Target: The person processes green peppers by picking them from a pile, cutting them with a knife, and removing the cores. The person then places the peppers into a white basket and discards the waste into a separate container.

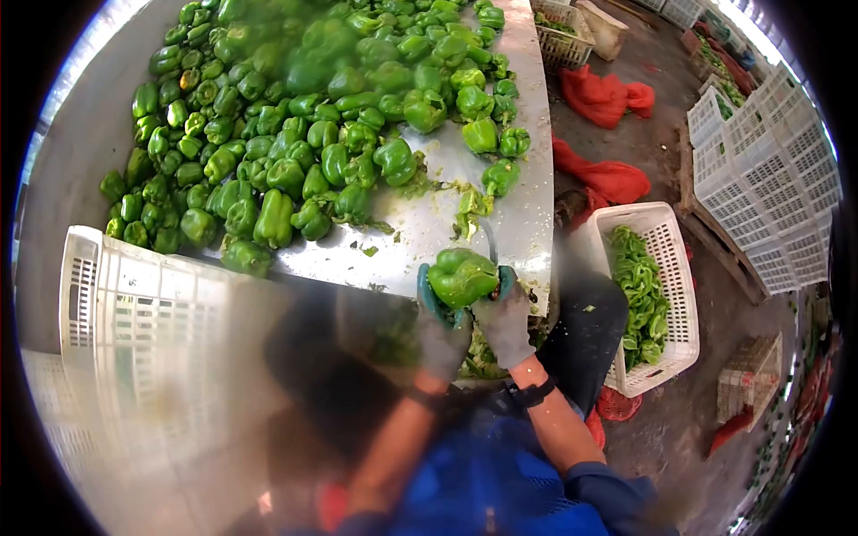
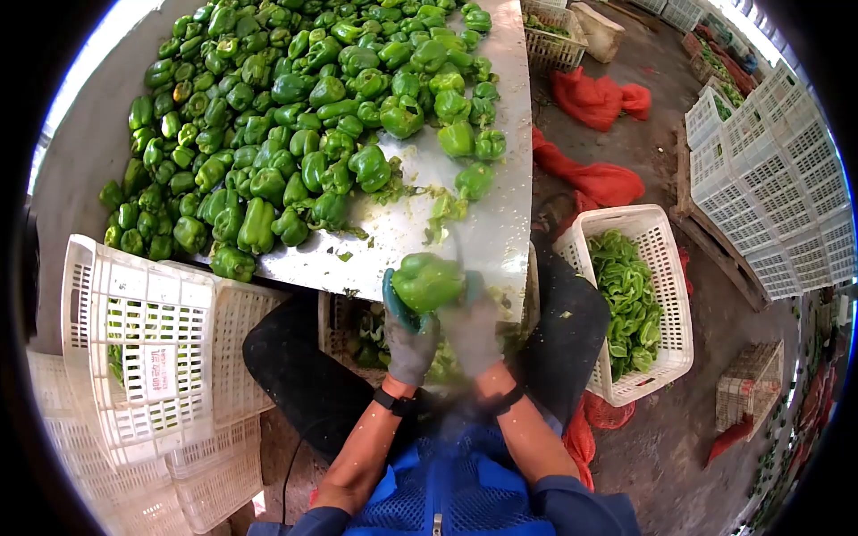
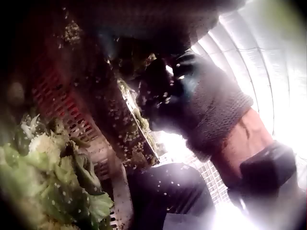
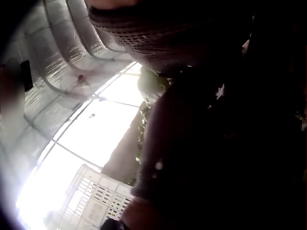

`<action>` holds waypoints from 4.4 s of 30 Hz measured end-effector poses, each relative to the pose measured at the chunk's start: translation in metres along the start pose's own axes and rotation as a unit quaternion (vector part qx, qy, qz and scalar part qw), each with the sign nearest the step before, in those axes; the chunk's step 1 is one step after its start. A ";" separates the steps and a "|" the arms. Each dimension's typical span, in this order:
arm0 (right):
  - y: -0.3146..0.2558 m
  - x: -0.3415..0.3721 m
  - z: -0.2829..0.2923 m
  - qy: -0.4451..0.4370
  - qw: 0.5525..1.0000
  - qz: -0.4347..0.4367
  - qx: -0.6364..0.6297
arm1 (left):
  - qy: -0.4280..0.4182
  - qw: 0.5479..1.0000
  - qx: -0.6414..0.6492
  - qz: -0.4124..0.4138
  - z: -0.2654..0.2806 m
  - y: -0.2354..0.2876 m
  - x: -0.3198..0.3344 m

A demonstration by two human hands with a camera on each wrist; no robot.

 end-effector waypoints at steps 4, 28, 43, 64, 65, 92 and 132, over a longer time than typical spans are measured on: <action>-0.012 -0.007 0.002 -0.045 0.990 0.069 0.117 | -0.128 0.973 0.153 0.115 0.001 -0.007 -0.002; -0.005 -0.045 -0.014 -0.106 0.971 0.059 0.207 | -0.147 0.984 -0.099 0.029 0.034 -0.002 -0.048; 0.019 -0.061 0.011 -0.159 0.903 -0.218 -0.333 | -0.042 0.904 0.405 0.131 0.022 -0.025 -0.025; 0.018 0.004 0.100 -0.032 0.994 -0.045 -0.090 | -0.068 0.997 -0.012 -0.023 0.072 0.058 -0.061; 0.021 0.005 0.101 -0.030 0.994 -0.046 -0.090 | -0.062 0.972 -0.204 -0.096 0.075 0.092 -0.065; 0.016 -0.030 0.036 -0.085 0.996 0.007 0.031 | 0.064 0.987 0.075 0.128 0.046 -0.030 -0.062; -0.011 -0.060 -0.030 -0.271 0.938 0.076 0.202 | -0.302 0.854 -0.333 0.261 0.050 -0.074 -0.120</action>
Point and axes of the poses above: each hand's wrist, its own x-axis away from the middle knuckle, its own z-axis out of the back of the hand, y = z × x, the point moved 7 cm from there along -x, towards the middle knuckle, and after that the axes turned 12 degrees about -y, right-handed, at the moved point
